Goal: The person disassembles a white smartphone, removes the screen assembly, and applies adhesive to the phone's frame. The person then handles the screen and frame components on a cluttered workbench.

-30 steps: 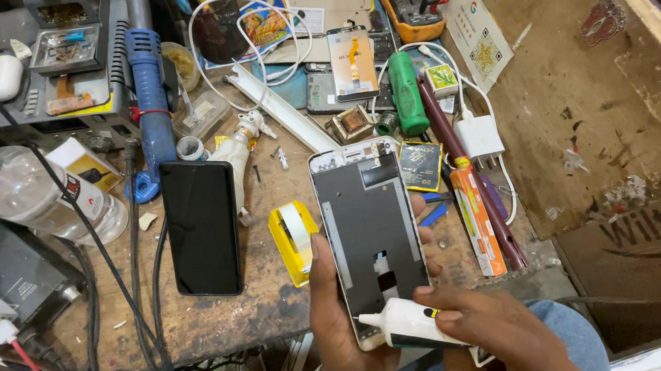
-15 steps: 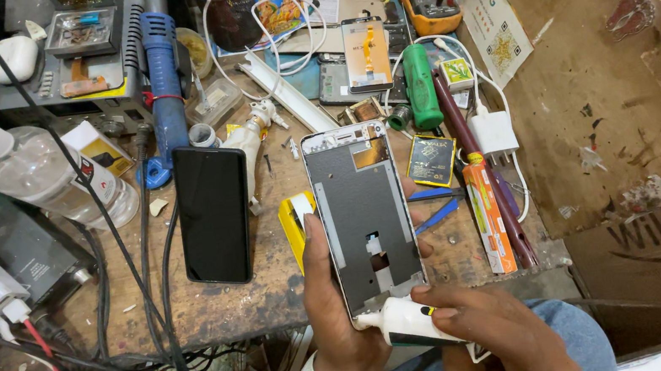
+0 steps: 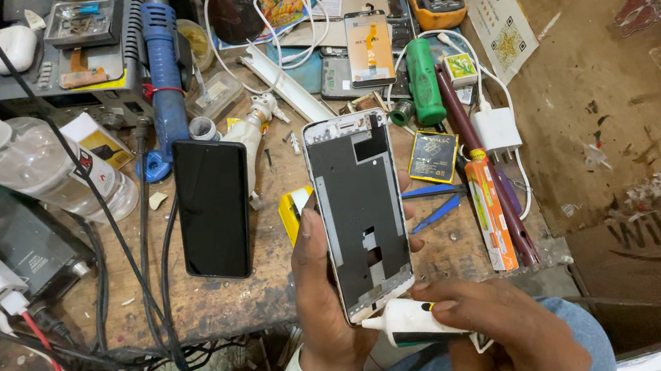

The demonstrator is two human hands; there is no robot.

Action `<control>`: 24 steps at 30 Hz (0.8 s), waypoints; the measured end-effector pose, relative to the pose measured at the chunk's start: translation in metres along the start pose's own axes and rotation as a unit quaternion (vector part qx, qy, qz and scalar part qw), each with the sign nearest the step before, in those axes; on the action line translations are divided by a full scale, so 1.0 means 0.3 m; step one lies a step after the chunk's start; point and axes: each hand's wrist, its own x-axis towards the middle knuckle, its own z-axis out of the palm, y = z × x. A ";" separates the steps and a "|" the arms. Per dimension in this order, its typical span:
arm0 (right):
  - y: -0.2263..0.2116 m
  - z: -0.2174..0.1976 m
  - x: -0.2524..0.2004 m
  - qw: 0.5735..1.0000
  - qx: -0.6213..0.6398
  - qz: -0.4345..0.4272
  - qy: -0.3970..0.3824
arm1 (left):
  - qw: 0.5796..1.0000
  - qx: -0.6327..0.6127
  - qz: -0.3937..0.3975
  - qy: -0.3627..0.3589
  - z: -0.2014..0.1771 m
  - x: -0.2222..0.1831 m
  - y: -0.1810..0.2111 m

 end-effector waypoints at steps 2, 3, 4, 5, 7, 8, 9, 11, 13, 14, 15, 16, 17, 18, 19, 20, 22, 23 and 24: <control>-0.003 0.006 0.005 1.000 -0.003 0.000 0.018 | 1.000 0.009 0.007 -0.026 0.004 -0.003 0.008; -0.001 0.005 0.010 1.000 -0.003 -0.008 0.014 | 0.999 0.014 0.010 -0.038 0.006 -0.003 0.012; 0.003 0.003 0.016 1.000 -0.003 -0.017 0.011 | 0.999 0.012 0.010 -0.040 0.007 -0.003 0.014; 0.006 0.000 0.019 1.000 -0.004 -0.025 0.007 | 0.999 0.010 0.010 -0.042 0.008 -0.001 0.015; 0.004 -0.012 0.019 1.000 -0.015 -0.011 -0.003 | 0.999 0.010 0.012 -0.043 0.009 0.003 0.016; 0.003 -0.017 0.019 1.000 -0.020 -0.005 -0.008 | 0.999 0.011 0.015 -0.042 0.008 0.004 0.017; 0.003 -0.018 0.018 1.000 -0.019 0.009 -0.008 | 0.999 0.013 0.017 -0.041 0.007 0.004 0.017; 0.002 -0.020 0.019 0.999 -0.016 0.037 -0.008 | 0.999 0.007 0.018 -0.042 0.007 0.004 0.015; 0.003 -0.023 0.024 1.000 -0.008 0.020 -0.014 | 0.999 0.006 0.020 -0.043 0.006 0.004 0.015; 0.003 -0.024 0.027 1.000 -0.004 0.012 -0.017 | 0.999 0.006 0.021 -0.045 0.005 0.004 0.016; 0.002 -0.026 0.029 1.000 -0.002 0.016 -0.020 | 0.999 0.007 0.022 -0.046 0.004 0.004 0.017; 0.000 -0.028 0.031 1.000 0.000 0.021 -0.022 | 0.999 0.015 0.025 -0.043 0.004 0.003 0.019; -0.003 -0.030 0.033 0.999 0.001 0.025 -0.023 | 0.998 0.024 0.028 -0.041 0.005 0.002 0.020; -0.006 -0.032 0.033 0.999 -0.001 0.035 -0.023 | 0.998 0.032 0.031 -0.038 0.006 0.002 0.021; -0.010 -0.034 0.032 0.999 -0.003 0.046 -0.022 | 0.998 0.028 0.029 -0.041 0.007 0.001 0.023; -0.014 -0.035 0.031 0.998 -0.005 0.057 -0.022 | 0.998 0.023 0.028 -0.044 0.007 0.001 0.024; -0.015 -0.038 0.031 0.998 0.009 0.051 -0.026 | 0.998 0.021 0.027 -0.048 0.007 -0.001 0.027; -0.015 -0.040 0.031 0.998 0.016 0.048 -0.028 | 0.998 0.024 0.028 -0.048 0.007 -0.001 0.029; -0.014 -0.042 0.031 0.997 0.021 0.066 -0.029 | 0.998 0.027 0.028 -0.049 0.006 -0.001 0.031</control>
